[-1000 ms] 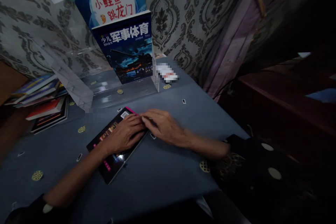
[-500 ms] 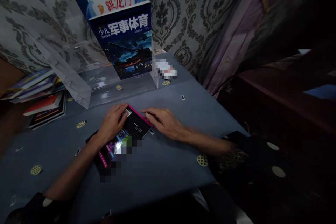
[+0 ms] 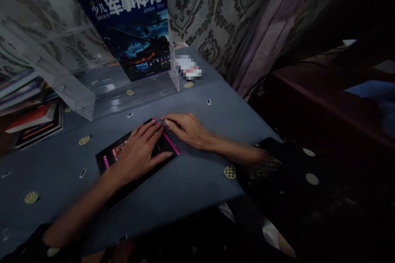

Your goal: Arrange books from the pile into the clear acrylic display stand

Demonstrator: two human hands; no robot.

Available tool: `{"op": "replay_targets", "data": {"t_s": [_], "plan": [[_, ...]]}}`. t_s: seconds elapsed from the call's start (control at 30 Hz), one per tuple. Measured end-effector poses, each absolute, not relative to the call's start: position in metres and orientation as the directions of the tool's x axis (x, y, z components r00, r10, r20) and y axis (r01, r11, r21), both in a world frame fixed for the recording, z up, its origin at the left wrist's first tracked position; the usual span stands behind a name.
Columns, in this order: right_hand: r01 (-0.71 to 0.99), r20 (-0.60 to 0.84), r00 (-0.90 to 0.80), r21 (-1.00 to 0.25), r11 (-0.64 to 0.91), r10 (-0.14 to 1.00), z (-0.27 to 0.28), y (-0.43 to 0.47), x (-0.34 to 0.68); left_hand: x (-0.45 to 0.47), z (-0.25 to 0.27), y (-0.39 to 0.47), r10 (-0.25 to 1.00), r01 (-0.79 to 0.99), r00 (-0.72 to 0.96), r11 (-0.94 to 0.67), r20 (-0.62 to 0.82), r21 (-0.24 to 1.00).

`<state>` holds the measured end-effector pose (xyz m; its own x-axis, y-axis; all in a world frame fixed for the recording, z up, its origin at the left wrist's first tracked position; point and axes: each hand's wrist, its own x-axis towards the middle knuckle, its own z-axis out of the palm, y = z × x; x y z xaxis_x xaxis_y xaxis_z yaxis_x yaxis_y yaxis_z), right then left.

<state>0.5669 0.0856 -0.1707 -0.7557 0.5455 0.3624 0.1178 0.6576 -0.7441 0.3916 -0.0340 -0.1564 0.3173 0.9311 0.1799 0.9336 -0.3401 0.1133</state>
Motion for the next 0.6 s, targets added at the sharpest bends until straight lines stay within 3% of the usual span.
{"op": "replay_targets", "data": {"t_s": [0.27,0.6], "plan": [[0.111,0.368,-0.771,-0.726,0.679,0.519,-0.167,0.087,0.568,0.407,-0.157,-0.048,0.929,0.930,0.358,-0.363,0.090,0.053],[0.109,0.392,-0.751,-0.720,0.685,0.532,-0.163,0.094,0.570,0.402,-0.163,-0.024,0.927,0.964,0.243,-0.264,0.285,0.037]]}}
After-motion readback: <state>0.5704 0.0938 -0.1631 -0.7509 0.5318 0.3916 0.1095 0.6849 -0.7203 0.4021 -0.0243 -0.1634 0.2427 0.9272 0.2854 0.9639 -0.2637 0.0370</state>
